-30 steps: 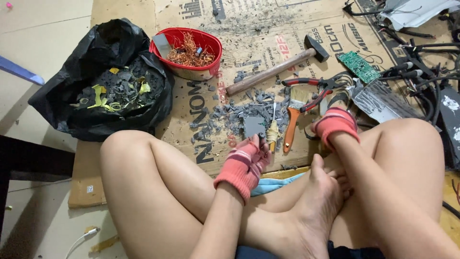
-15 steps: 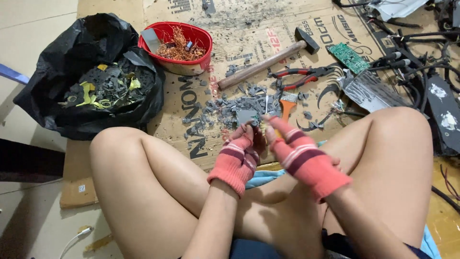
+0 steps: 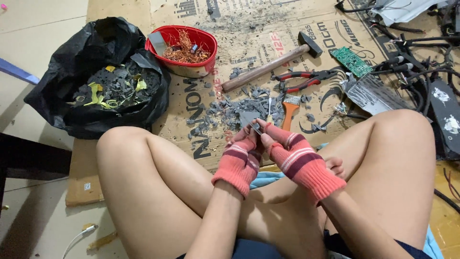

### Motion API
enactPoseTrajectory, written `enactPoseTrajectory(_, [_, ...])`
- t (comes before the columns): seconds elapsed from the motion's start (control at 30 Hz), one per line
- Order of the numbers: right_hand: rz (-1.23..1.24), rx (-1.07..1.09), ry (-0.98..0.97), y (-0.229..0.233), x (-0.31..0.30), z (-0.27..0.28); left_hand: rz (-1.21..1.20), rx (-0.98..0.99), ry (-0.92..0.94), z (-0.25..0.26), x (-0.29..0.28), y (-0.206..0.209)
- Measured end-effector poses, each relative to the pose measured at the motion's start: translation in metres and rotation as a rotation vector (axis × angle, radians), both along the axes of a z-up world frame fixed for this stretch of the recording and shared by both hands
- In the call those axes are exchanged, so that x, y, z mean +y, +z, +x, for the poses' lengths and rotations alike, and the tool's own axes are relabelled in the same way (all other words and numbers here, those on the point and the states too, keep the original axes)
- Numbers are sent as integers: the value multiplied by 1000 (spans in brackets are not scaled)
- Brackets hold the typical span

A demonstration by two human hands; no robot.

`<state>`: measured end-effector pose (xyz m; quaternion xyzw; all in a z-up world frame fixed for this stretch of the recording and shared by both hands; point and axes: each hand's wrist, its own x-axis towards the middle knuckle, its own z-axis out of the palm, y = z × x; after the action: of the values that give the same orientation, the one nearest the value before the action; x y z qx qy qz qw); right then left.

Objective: Dismantling a circuit board by breaking it into smaller pieces using pliers.

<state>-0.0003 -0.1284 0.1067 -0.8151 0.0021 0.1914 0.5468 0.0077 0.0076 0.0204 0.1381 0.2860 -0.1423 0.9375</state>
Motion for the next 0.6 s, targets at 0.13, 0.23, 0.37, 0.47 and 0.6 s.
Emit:
enactPoseTrajectory(0.13, [21,-20,-3,-9,0,0,8,40,188,9,-10,-39])
enactPoseTrajectory(0.23, [37,-36,-40,-7,3,0,-360,-27,72,6,-8,-53])
enactPoseTrajectory(0.37, [-14,-17,-78,9,7,-3,-259,136,153,12,-14,-54])
enactPoseTrajectory(0.47, [-14,-13,-104,10,8,-4,-113,91,174,9,-19,-46])
enactPoseTrajectory(0.6, [-17,-17,-155,0,7,-1,-496,97,196,7,-17,-59])
